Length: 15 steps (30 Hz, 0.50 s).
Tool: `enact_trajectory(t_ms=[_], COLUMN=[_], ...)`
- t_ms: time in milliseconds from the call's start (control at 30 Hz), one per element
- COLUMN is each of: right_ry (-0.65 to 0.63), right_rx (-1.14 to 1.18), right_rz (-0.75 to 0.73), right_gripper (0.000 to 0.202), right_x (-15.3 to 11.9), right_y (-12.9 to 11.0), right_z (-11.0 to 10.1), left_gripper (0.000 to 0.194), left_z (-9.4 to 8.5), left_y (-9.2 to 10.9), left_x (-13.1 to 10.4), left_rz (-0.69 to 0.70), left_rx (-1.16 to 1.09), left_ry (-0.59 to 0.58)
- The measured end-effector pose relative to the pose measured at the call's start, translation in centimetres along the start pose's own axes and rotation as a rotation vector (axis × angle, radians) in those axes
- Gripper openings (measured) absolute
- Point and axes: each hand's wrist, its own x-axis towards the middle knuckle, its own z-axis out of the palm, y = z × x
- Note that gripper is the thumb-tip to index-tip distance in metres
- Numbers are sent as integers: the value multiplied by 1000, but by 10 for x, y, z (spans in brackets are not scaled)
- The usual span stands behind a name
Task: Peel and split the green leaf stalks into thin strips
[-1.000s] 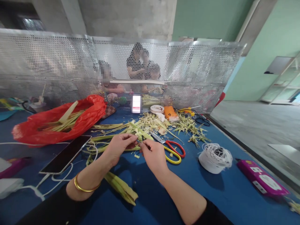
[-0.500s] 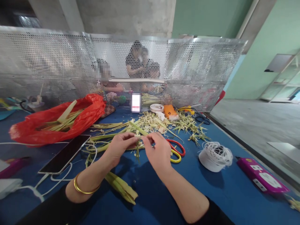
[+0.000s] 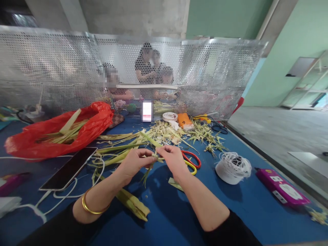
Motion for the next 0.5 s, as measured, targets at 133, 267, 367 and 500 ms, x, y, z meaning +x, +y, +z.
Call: enact_trajectory(t_ms=[133, 267, 367, 500], right_ry=[-14, -35, -2, 125], right_rx=[-41, 45, 123, 193], right_rz=[-6, 104, 109, 66], right_gripper=[28, 29, 31, 32], right_x=[2, 4, 4, 6], right_y=[2, 5, 5, 6], right_z=[-1, 0, -1, -3], left_gripper=[20, 18, 22, 28], left_z=[0, 0, 0, 2], left_y=[-4, -11, -10, -5], left_x=[1, 3, 3, 1], left_rz=[-5, 103, 85, -14], left_rx=[16, 158, 97, -83], left_ry=[-3, -9, -14, -47])
